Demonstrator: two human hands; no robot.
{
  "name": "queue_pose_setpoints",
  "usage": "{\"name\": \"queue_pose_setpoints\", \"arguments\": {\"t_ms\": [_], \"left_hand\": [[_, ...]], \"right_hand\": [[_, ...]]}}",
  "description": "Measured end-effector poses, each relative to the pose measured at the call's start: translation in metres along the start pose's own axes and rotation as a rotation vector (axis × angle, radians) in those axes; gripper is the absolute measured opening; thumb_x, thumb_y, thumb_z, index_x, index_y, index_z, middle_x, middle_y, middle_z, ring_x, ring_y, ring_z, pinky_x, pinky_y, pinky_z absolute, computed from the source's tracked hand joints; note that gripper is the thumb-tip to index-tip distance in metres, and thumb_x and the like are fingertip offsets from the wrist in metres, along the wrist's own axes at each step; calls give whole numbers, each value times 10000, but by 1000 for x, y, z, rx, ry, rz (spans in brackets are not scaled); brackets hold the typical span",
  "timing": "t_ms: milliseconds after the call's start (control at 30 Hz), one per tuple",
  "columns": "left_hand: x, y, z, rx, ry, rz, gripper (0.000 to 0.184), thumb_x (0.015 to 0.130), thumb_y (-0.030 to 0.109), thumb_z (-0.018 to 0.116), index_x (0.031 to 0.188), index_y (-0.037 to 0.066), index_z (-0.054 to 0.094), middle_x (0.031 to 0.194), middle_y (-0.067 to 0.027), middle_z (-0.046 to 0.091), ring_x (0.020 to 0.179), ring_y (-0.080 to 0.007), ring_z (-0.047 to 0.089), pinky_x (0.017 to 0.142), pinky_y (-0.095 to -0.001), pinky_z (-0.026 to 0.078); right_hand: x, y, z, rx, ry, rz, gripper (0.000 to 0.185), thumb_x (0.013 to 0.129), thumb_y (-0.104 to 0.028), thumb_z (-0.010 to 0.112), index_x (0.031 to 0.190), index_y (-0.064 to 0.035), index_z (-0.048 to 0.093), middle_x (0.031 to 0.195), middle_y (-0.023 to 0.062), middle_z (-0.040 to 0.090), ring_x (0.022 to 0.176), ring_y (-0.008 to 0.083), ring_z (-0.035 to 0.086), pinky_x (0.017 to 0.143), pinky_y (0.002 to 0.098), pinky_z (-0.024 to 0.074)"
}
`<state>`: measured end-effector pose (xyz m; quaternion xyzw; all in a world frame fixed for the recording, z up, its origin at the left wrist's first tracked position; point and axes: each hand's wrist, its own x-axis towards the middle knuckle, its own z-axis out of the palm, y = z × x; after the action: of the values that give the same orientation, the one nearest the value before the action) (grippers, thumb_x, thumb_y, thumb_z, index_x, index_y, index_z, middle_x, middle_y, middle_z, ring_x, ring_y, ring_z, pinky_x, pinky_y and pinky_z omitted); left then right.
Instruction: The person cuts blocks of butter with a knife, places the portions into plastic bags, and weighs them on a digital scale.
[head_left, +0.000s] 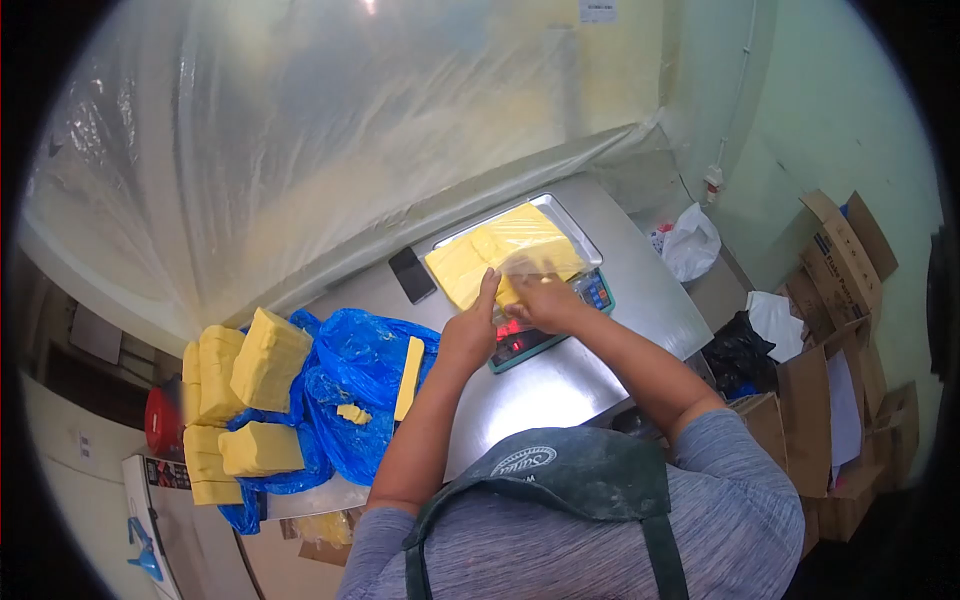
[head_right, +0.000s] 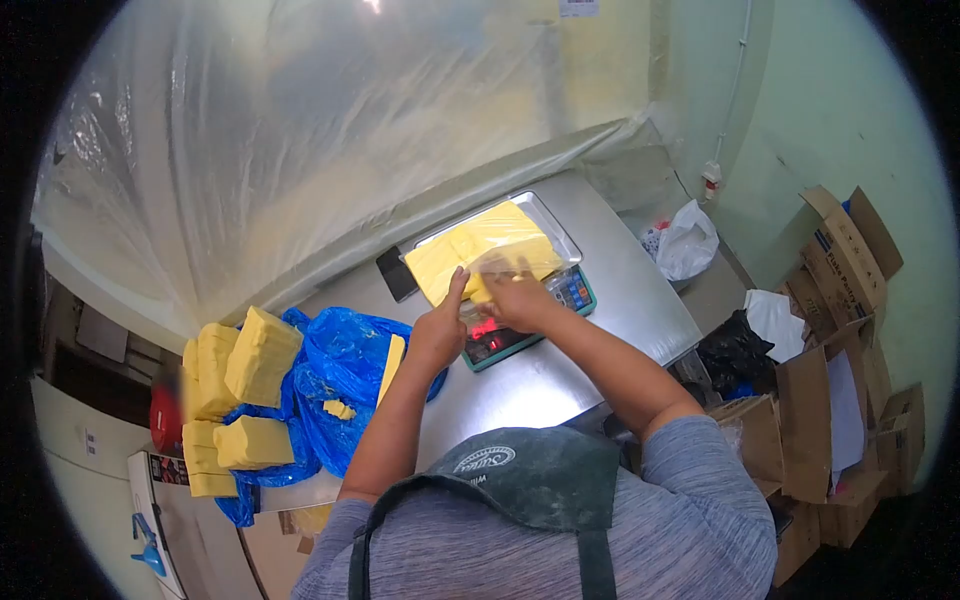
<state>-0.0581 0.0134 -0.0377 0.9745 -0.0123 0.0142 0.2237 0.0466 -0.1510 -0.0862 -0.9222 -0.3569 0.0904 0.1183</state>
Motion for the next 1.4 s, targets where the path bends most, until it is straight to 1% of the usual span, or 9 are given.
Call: {"name": "queue_pose_setpoints", "arguments": {"t_ms": [100,200,300,433,533,767,1033,1300,1400], "left_hand": [[0,-5,7,32,-55,-28,859,788,11,534,1549,233,205,1327,-225,567,896,-459,659,760,-525,518],[-20,-18,33,23,-35,79,830,797,25,549,1537,242,242,1401,-173,528,873,-436,667,748,-511,525],[-72,-17,24,2,-32,188,707,812,49,575,1474,214,392,1453,-106,497,820,-379,679,712,-457,545],[-166,-53,30,-231,195,-143,407,825,84,614,1224,157,652,1164,-133,690,758,-316,681,668,-415,547],[-239,-116,55,-219,641,-371,344,820,97,668,1162,64,651,959,-142,707,795,-303,658,686,-397,530],[-324,-146,66,-127,526,-771,251,861,147,683,1046,2,594,1037,-191,611,928,-376,609,796,-446,492],[-329,-154,74,-160,583,-709,236,886,178,673,1040,31,570,1059,-192,556,921,-419,606,766,-495,498],[-334,-161,69,-273,463,-675,182,929,211,611,1009,63,544,1050,-181,555,892,-441,607,734,-527,501],[-334,-165,66,-307,439,-666,178,935,213,598,1007,62,538,1037,-182,555,889,-445,606,732,-532,497]], "right_hand": [[7,1,25,-112,211,-308,665,991,-435,445,1469,19,359,1424,222,498,1356,341,451,1173,541,199],[14,-10,13,-51,-321,-113,631,966,-407,465,1436,12,428,1354,203,565,1345,358,450,1166,576,184],[-6,-8,55,-195,615,-351,515,914,-286,561,1330,16,551,1233,202,636,1222,384,547,1147,597,211],[-77,-38,51,294,757,-347,432,748,24,646,1180,17,645,1091,218,681,932,349,681,896,435,531],[-97,-51,82,460,686,-525,390,730,14,631,1116,3,690,897,154,724,697,281,703,651,379,578],[-20,-160,99,911,193,-266,403,890,-164,624,1253,11,604,1131,231,660,957,346,670,863,419,535],[104,-225,124,189,-77,225,618,887,-407,666,1238,73,497,1179,284,621,1099,422,628,931,464,519],[75,-257,120,391,292,191,527,755,-227,775,1151,45,558,1096,220,640,1022,396,639,911,445,520],[47,-265,135,507,493,-124,509,775,-246,789,1158,13,576,1089,202,631,1010,350,640,901,403,523]]}}
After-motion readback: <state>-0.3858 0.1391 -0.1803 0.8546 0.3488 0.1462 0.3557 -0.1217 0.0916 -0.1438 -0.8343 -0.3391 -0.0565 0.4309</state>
